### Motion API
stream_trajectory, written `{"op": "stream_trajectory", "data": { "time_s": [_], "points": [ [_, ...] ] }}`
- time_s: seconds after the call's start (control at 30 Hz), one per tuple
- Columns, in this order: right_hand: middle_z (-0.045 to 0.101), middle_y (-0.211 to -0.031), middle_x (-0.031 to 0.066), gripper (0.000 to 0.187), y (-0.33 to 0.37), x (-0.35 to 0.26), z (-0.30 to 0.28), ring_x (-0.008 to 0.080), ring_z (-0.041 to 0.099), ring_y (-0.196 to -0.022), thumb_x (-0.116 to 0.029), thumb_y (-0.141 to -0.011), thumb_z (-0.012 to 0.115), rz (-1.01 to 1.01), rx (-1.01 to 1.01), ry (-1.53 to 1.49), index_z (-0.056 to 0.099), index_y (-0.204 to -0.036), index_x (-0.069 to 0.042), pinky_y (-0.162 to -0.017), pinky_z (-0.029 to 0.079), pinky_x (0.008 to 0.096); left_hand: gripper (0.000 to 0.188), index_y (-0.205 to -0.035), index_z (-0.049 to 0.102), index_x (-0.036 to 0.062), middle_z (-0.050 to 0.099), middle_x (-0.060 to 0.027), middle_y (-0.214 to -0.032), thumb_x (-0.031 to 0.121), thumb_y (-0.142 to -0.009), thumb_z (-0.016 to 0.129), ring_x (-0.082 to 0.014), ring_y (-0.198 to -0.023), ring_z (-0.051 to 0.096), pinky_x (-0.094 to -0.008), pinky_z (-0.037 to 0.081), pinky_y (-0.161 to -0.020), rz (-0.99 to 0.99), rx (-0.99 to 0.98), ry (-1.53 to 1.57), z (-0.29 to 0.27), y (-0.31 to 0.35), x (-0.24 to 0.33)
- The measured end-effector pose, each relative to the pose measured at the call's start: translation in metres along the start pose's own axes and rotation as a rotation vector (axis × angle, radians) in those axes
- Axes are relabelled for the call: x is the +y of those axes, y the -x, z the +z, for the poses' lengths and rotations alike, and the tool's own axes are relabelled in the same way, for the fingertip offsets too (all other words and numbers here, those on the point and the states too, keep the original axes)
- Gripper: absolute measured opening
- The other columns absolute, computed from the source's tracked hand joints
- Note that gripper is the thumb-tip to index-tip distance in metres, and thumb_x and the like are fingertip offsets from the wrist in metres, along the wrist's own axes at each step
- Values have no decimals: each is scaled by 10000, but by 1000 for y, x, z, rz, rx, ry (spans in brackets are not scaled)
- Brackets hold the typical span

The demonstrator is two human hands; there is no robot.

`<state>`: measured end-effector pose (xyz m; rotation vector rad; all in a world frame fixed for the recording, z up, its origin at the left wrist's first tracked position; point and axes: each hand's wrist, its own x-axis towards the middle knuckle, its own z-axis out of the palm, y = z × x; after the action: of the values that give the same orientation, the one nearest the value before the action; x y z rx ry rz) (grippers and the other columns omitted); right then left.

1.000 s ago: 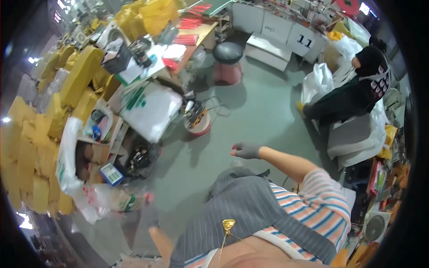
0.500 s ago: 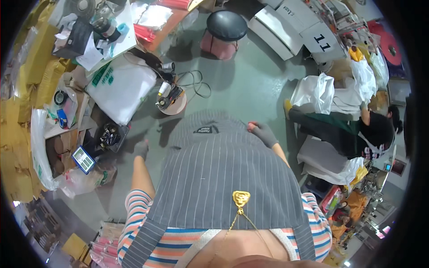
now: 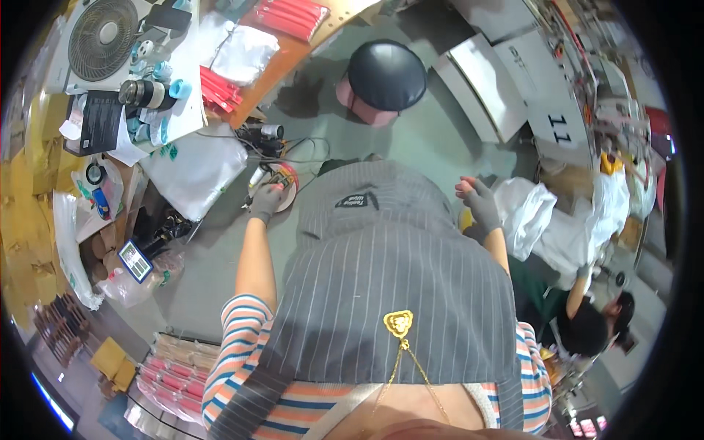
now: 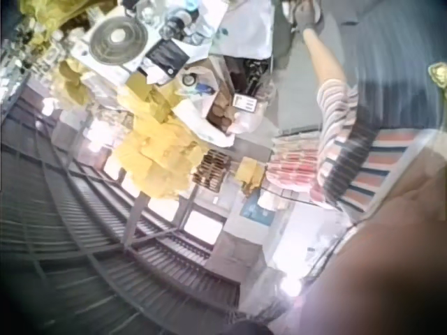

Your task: Packaging bundles of red items into plastic bags and sealing them using a heat sealing machine.

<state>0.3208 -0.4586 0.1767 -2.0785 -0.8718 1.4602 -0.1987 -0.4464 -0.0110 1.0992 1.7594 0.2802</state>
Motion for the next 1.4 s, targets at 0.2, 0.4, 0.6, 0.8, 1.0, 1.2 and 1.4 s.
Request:
{"op": "stream_trajectory", "data": {
  "time_s": [0.2, 0.4, 0.6, 0.8, 1.0, 1.2, 1.4],
  "points": [
    [640, -959, 41, 414, -140, -138, -35, 106, 591, -850, -343, -900, 536, -93, -55, 46, 552, -1164, -25, -726, 434, 236, 387, -937, 649, -3, 656, -189, -879, 360, -807, 608, -290, -833, 619, -343, 462, -764, -78, 189, 274, -1, -17, 24],
    [627, -1045, 80, 432, -222, -275, 29, 141, 582, -947, -338, -883, 557, -307, -207, 410, 557, -1179, -23, -825, 440, 270, 405, -933, 647, 4, 641, -211, -900, 384, -814, 575, -341, -881, 612, -388, 454, -782, -301, 201, -82, -11, -61, 19],
    [595, -1111, 194, 585, -299, -342, 70, 249, 565, -1053, -412, -818, 625, -420, -193, 429, 492, -1252, -44, -888, 433, 311, 319, -955, 634, 11, 648, -159, -885, 300, -839, 563, -261, -846, 613, -351, 459, -790, -106, 290, 286, -66, -165, 132],
    [436, -1305, 228, 782, -427, -460, 122, 336, 423, -1222, -508, -786, 605, -743, -147, 625, 365, -1345, -17, -998, 343, 361, 285, -998, 620, -28, 644, -80, -884, 210, -854, 556, -158, -801, 591, -284, 466, -722, 33, 420, 297, -92, -265, 277],
    [276, -1402, 269, 981, -651, -533, 216, 386, 300, -1294, -620, -722, 587, -630, -84, 808, 245, -1383, 20, -1053, 283, 412, 281, -1051, 601, -11, 628, -71, -913, 206, -879, 552, -125, -821, 581, -239, 460, -695, -67, 341, 579, -37, -367, 360],
    [492, -1201, 316, 896, -789, -550, 236, 416, 520, -1092, -620, -731, 562, -282, -36, 814, 384, -1255, 85, -913, 429, 437, 409, -1058, 577, -38, 605, -108, -861, 323, -868, 594, -154, -790, 559, -312, 457, -711, -85, 406, 638, 0, -479, 448],
    [548, -1126, 305, 962, -770, -524, 242, 372, 546, -1073, -668, -622, 661, -638, -173, 711, 481, -1174, 99, -895, 436, 397, 587, -1135, 531, -85, 614, -114, -1020, 385, -806, 657, -181, -882, 594, -306, 483, -756, -6, 261, 1309, -30, -612, 496]
  ]
}}
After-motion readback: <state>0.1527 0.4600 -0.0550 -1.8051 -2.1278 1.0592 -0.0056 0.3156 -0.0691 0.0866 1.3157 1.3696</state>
